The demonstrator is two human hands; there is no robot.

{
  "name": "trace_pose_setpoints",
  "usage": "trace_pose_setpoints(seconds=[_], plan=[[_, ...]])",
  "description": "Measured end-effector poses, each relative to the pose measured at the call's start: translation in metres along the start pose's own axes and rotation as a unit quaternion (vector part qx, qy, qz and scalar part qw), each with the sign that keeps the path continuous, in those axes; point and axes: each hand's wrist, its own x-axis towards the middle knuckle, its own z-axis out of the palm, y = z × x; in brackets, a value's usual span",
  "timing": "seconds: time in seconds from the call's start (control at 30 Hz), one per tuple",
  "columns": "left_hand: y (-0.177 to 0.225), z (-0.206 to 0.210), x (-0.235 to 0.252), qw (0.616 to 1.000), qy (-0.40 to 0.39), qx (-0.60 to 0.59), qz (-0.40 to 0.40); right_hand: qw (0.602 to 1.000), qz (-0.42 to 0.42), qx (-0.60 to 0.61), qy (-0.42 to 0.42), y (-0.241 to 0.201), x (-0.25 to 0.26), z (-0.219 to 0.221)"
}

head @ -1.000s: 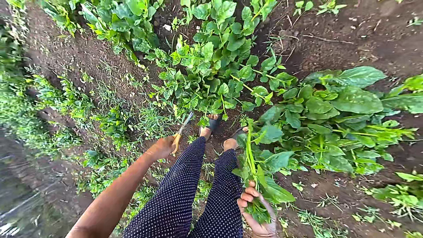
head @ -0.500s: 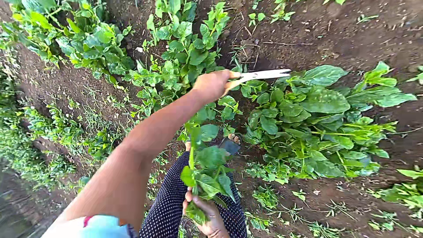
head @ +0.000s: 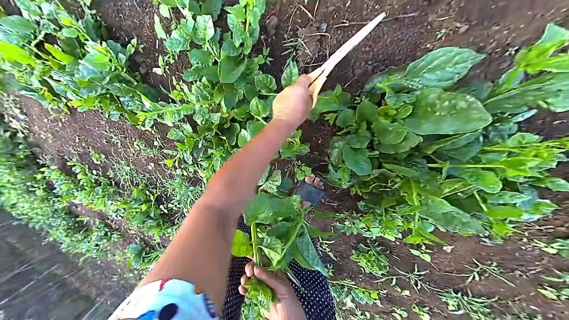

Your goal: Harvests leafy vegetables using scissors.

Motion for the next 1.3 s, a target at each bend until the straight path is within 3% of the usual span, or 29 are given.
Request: trace_pose_setpoints(seconds=[0.17, 0.27, 0.37, 0.43, 0.57, 0.8, 0.97, 1.03, 1.13, 1.2, 1.3], plan=[[-0.109, -0.085, -0.098, 0.981, 0.106, -0.163, 0.009, 0.998, 0.038, 0.055, 0.006, 0.005, 0.025, 0.020], [-0.171, -0.109, -0.139, 0.976, 0.093, -0.193, -0.023, 0.997, -0.004, 0.055, 0.057, 0.013, 0.058, 0.072], [-0.212, -0.114, -0.163, 0.988, 0.068, -0.137, -0.018, 0.984, -0.057, 0.053, 0.157, 0.018, 0.098, 0.132], [-0.227, -0.110, -0.168, 0.992, 0.053, -0.116, -0.016, 0.974, -0.080, 0.068, 0.199, 0.017, 0.125, 0.161], [-0.231, -0.107, -0.171, 0.995, 0.042, -0.094, 0.012, 0.963, -0.117, 0.123, 0.209, 0.012, 0.167, 0.189], [-0.251, -0.078, -0.176, 0.966, 0.175, 0.036, 0.187, 0.962, -0.152, 0.131, 0.184, 0.001, 0.197, 0.196], [-0.254, -0.081, -0.177, 0.953, 0.191, 0.091, 0.215, 0.975, -0.107, 0.105, 0.163, -0.001, 0.205, 0.195], [-0.247, -0.096, -0.177, 0.967, 0.137, 0.113, 0.183, 0.972, -0.103, 0.113, 0.181, -0.002, 0.208, 0.198], [-0.220, -0.142, -0.160, 0.988, -0.094, 0.121, 0.018, 0.966, -0.108, 0.139, 0.192, -0.004, 0.210, 0.195], [-0.200, -0.164, -0.126, 0.964, -0.206, 0.165, -0.039, 0.965, -0.110, 0.130, 0.200, -0.002, 0.210, 0.191], [-0.160, -0.175, -0.074, 0.916, -0.313, 0.242, -0.068, 0.964, -0.115, 0.105, 0.216, 0.001, 0.210, 0.189]])
